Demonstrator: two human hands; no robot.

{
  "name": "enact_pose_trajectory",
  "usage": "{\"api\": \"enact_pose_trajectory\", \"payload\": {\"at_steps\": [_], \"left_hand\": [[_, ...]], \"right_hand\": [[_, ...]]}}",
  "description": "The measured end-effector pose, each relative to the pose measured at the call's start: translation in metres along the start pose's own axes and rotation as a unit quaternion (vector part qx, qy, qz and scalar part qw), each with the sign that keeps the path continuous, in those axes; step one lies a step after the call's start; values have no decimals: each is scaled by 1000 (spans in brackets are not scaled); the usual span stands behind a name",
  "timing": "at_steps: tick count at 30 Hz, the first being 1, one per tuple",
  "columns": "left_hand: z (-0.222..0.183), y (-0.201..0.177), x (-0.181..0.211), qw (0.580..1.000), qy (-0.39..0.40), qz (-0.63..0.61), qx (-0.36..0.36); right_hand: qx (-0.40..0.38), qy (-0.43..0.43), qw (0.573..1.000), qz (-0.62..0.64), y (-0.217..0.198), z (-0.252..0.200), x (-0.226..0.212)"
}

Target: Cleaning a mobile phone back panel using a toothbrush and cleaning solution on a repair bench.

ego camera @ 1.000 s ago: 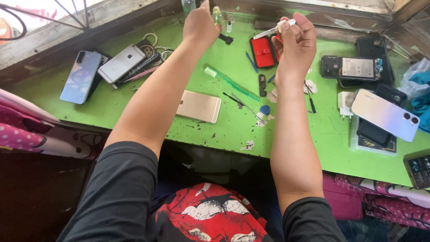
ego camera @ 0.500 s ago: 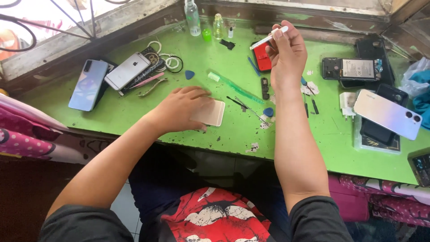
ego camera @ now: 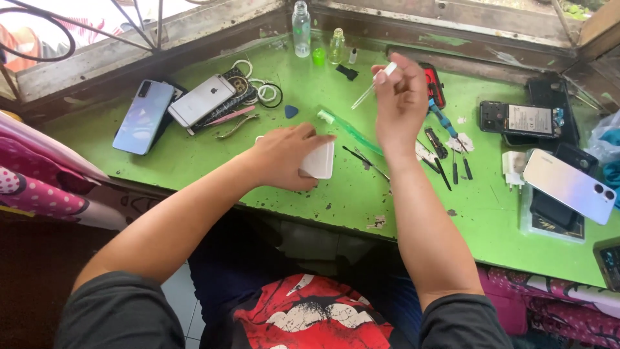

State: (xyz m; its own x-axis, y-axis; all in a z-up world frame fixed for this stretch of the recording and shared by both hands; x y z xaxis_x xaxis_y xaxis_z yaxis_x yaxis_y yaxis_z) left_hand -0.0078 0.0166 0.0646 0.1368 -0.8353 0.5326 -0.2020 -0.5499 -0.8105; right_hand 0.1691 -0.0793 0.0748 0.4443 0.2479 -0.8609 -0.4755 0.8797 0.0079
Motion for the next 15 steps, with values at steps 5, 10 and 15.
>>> {"api": "enact_pose_trajectory", "payload": {"at_steps": [5, 10, 15], "left_hand": [[1, -30, -11, 987, -58, -102, 107], [-5, -40, -8, 965, -124, -222, 62], [-4, -41, -9, 971, -121, -199, 60]], "right_hand": [[-7, -73, 996, 42, 20, -16, -13], [-27, -86, 994, 69, 26, -22, -17], [-38, -55, 994, 84, 31, -24, -16]]}}
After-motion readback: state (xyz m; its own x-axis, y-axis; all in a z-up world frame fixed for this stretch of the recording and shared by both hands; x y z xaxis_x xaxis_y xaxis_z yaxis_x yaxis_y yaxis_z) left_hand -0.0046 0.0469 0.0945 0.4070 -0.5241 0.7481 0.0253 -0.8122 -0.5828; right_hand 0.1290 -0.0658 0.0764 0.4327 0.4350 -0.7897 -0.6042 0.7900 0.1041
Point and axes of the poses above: each hand's wrist, its own z-axis towards the middle knuckle, its own y-axis out of the palm, x = y × z, the point moved 7 cm from there along z, towards the middle knuckle, and after that the axes turned 14 degrees about -z, right-handed, at the moved point
